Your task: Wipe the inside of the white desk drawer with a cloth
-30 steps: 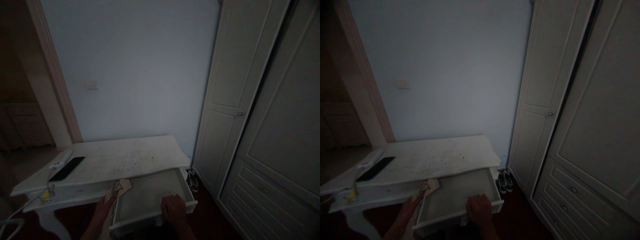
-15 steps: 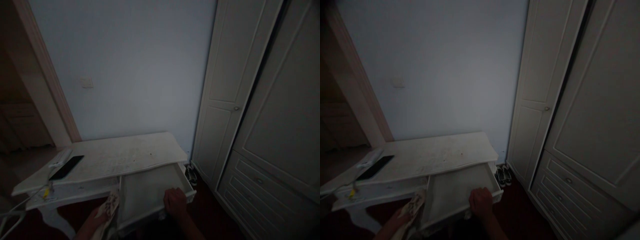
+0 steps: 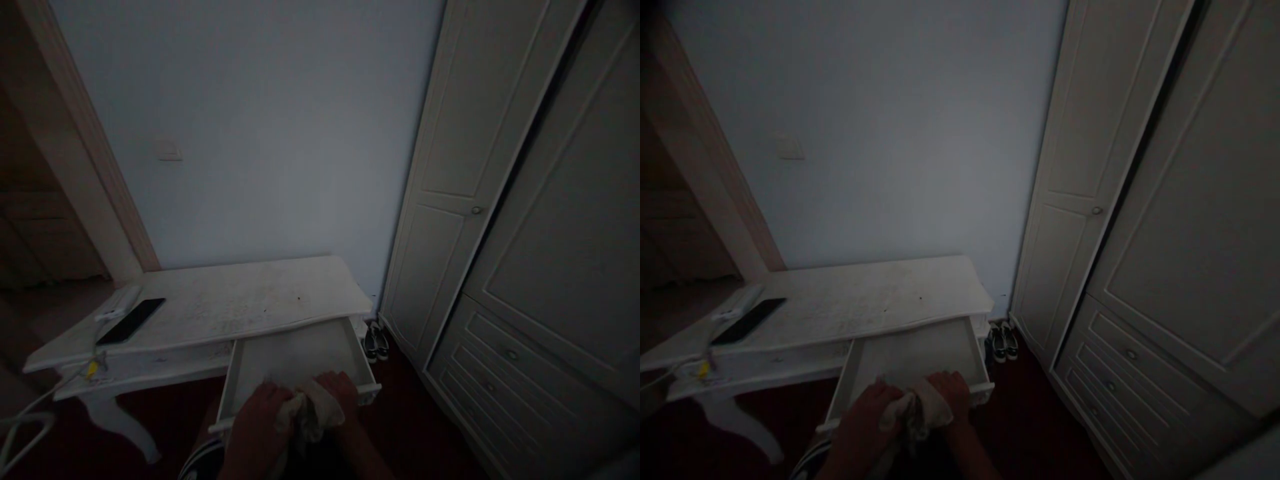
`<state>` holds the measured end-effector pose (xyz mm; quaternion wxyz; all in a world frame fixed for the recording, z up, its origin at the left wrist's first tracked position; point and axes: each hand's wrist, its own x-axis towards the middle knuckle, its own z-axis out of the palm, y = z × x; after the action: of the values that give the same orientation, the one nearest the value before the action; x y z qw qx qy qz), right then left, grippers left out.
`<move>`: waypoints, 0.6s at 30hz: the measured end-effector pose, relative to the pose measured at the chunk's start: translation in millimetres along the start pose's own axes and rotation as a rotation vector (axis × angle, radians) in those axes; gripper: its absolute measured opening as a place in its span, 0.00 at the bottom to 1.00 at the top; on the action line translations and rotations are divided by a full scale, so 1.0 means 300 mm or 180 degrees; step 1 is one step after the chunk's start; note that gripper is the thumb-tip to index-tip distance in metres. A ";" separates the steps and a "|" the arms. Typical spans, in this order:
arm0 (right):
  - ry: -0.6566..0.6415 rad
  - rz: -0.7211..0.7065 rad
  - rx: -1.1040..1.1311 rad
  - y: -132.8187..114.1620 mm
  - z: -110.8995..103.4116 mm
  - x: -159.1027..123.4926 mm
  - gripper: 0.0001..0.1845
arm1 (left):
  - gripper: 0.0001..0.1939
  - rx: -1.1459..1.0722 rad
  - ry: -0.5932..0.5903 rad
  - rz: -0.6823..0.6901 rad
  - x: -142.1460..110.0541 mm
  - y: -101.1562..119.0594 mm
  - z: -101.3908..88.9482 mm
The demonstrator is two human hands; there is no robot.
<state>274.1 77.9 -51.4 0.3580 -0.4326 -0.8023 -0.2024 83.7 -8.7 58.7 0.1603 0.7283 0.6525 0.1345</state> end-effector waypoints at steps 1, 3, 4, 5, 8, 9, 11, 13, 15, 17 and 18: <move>0.0017 -0.0015 0.0047 0.015 -0.015 0.002 0.14 | 0.19 0.0070 0.0000 -0.0047 0.003 -0.026 0.011; -0.0012 0.0008 0.0131 0.055 -0.061 0.008 0.14 | 0.21 0.0140 -0.0063 -0.0205 0.012 -0.103 0.000; -0.0059 0.0085 0.0159 0.079 -0.090 0.012 0.13 | 0.22 0.0161 -0.0101 -0.0357 0.019 -0.147 -0.021; -0.0110 0.0204 0.0182 0.106 -0.118 0.014 0.12 | 0.24 0.0188 -0.0125 -0.0516 0.027 -0.189 -0.049; -0.0213 0.0589 0.0217 0.184 -0.189 0.018 0.11 | 0.24 0.0250 -0.0181 -0.0657 0.062 -0.271 -0.140; -0.0251 0.0613 0.0250 0.203 -0.203 0.018 0.11 | 0.22 0.0259 -0.0233 -0.0646 0.074 -0.275 -0.160; -0.0358 0.0512 0.0360 0.225 -0.216 0.018 0.12 | 0.20 0.0295 -0.0288 -0.0600 0.100 -0.240 -0.171; -0.0492 0.0407 0.0453 0.228 -0.218 0.020 0.13 | 0.19 0.0294 -0.0297 -0.0487 0.128 -0.154 -0.140; -0.0596 0.0424 0.0457 0.225 -0.217 0.022 0.13 | 0.20 0.0305 -0.0256 -0.0423 0.163 -0.037 -0.080; -0.0662 0.0434 0.0401 0.225 -0.215 0.022 0.13 | 0.20 0.0279 -0.0251 -0.0158 0.206 0.087 -0.015; -0.0668 0.0413 0.0374 0.227 -0.215 0.021 0.13 | 0.20 0.0231 -0.0297 -0.0034 0.229 0.143 0.013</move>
<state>354.7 77.6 -3.0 0.3092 -0.4807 -0.8161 -0.0851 132.1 55.2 71.8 0.1648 0.7357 0.6526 0.0757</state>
